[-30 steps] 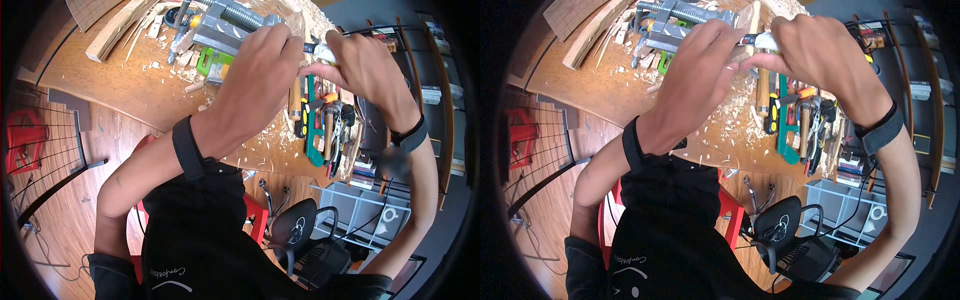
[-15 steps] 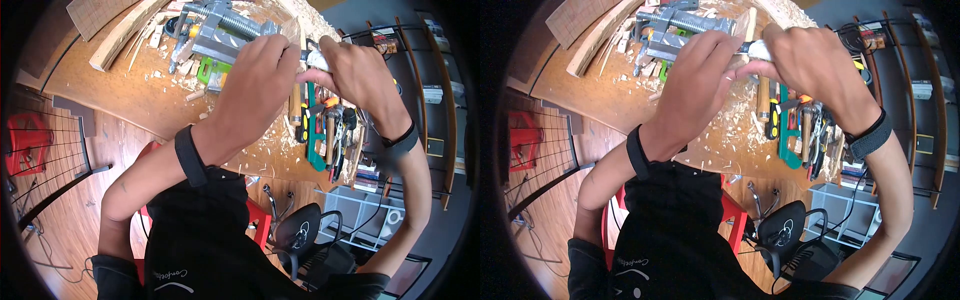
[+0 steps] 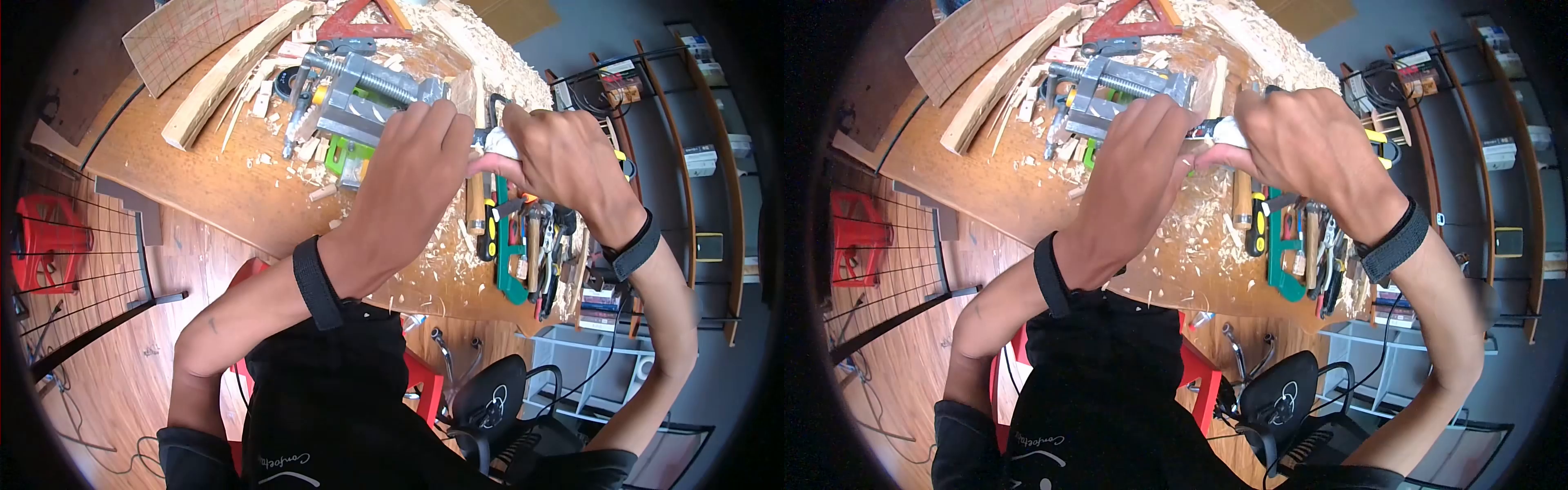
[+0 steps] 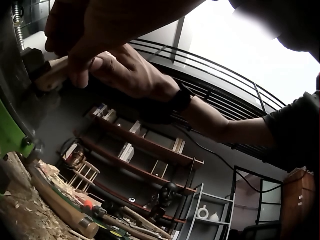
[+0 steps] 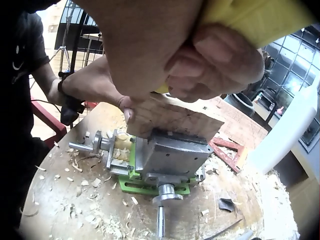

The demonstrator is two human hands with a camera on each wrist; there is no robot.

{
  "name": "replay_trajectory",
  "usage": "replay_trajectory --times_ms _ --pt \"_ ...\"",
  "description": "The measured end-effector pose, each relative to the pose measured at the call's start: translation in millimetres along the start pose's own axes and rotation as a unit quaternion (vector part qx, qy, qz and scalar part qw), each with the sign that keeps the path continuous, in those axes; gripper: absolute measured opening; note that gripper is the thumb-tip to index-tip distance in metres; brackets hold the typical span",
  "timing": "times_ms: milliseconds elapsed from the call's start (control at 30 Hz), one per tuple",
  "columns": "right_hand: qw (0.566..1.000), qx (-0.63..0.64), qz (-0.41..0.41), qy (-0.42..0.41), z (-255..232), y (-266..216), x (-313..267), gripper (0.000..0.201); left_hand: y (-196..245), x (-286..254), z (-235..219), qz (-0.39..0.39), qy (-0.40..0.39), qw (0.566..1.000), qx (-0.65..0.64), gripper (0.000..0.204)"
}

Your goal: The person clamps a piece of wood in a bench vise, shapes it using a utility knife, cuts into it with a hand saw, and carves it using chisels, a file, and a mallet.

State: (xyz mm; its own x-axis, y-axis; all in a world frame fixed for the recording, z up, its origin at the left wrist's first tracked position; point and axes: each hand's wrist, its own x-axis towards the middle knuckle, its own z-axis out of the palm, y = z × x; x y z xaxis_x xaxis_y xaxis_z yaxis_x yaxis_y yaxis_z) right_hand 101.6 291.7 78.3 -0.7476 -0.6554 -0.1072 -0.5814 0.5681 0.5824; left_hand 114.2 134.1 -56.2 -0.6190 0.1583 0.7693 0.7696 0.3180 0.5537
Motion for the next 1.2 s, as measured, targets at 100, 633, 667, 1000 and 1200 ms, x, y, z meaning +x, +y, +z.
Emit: replay_trajectory --times_ms 100,633,667,1000,1200 --pt "1.000 -0.006 0.004 0.004 -0.1 -0.9 -0.8 0.068 0.5 1.4 -0.7 -0.004 -0.008 1.000 0.004 0.017" --pt "0.996 0.059 0.061 0.009 9.5 -13.7 -19.5 0.065 13.2 2.6 -7.5 0.032 -0.043 0.992 0.111 0.026" --pt "0.994 0.072 0.073 0.026 13.2 -9.3 -18.9 0.066 12.0 3.9 -5.8 0.029 -0.029 0.990 0.139 0.034" --pt "0.938 0.278 0.196 0.067 48.8 -4.0 -35.9 0.065 12.4 15.2 -30.9 0.055 -0.060 0.987 0.141 0.062" --pt "0.891 0.344 0.265 0.136 78.4 -0.4 -44.2 0.027 4.5 22.7 -47.0 0.075 -0.011 0.995 0.061 0.040"
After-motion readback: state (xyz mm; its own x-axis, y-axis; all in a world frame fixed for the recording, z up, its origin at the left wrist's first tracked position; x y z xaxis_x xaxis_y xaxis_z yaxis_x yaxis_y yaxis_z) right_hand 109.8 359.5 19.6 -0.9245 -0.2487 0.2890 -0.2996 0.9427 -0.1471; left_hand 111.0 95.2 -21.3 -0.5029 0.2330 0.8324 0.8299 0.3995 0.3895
